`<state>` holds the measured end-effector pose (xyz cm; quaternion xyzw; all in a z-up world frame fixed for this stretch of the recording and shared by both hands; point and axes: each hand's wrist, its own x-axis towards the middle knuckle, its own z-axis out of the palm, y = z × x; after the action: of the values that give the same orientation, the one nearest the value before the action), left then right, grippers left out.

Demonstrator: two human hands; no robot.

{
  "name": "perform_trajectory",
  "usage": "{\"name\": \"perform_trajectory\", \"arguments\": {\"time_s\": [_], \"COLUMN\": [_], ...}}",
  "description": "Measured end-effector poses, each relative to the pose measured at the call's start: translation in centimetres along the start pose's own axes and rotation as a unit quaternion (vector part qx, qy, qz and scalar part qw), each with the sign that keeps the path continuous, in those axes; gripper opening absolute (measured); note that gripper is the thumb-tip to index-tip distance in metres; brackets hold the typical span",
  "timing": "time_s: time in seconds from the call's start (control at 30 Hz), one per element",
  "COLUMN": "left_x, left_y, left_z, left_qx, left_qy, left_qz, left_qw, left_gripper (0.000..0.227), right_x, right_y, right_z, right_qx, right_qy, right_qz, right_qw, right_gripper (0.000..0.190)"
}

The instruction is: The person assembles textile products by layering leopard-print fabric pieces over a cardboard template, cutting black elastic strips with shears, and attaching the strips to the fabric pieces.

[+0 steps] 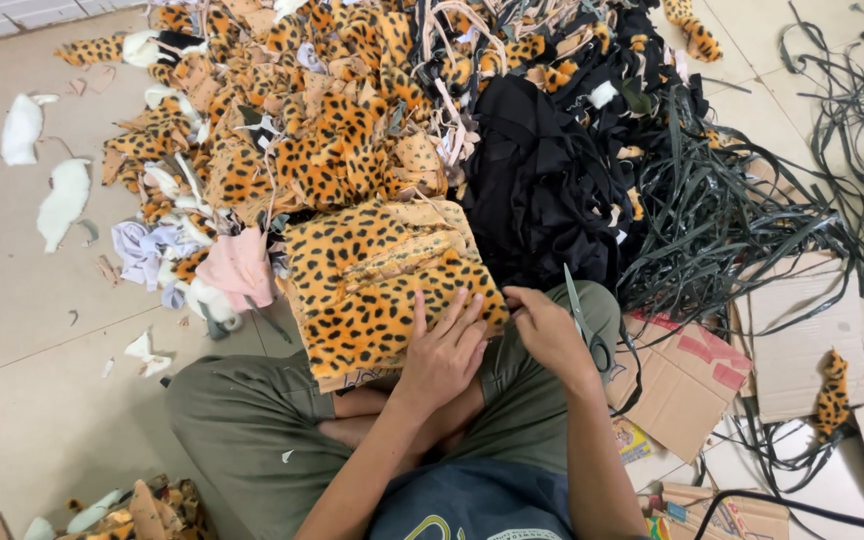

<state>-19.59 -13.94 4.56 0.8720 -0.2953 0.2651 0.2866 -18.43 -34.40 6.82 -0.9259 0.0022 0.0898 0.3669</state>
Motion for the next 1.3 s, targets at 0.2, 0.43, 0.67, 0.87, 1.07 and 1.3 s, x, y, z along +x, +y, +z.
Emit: {"name": "perform_trajectory", "arguments": {"time_s": [0.2, 0.43, 0.67, 0.87, 1.07, 1.3], "left_x": [-1.4, -4.1, -4.3, -0.7, 1.6, 0.1], "left_y": [-1.7, -6.1, -6.4, -10.7, -17.3, -18.6], "left_z": [-4.0, -4.0, -3.8, -3.5, 0.9, 2.5], "left_qx": [0.104, 0.185, 0.169, 0.162, 0.154, 0.156], "left_qy": [-0.123, -0.141, -0.153, -0.166, -0.228, -0.233], "left_qz": [-0.088, -0.096, -0.099, -0.144, -0.189, -0.200], "left_qw": [0.983, 0.968, 0.969, 0.962, 0.943, 0.939], "left_gripper": [0.049, 0.058, 0.060, 0.067, 0.071, 0.068], "right_x": [1.7, 2.9, 3.5, 12.1, 26.2, 30.6], "right_y": [-4.6, -0.3, -0.1, -2.7, -4.8, -4.0], "right_z": [2.5, 11.1, 9.4, 5.0, 5.8, 5.5], "right_qx": [-0.248, -0.313, -0.261, -0.184, -0.166, -0.205], "right_qy": [0.179, 0.109, 0.007, 0.118, 0.155, 0.106], "right_qz": [-0.207, -0.211, -0.156, -0.268, -0.200, -0.221], "right_qw": [0.929, 0.920, 0.952, 0.938, 0.953, 0.948], "right_gripper": [0.044, 0.064, 0.069, 0.050, 0.054, 0.026]}}
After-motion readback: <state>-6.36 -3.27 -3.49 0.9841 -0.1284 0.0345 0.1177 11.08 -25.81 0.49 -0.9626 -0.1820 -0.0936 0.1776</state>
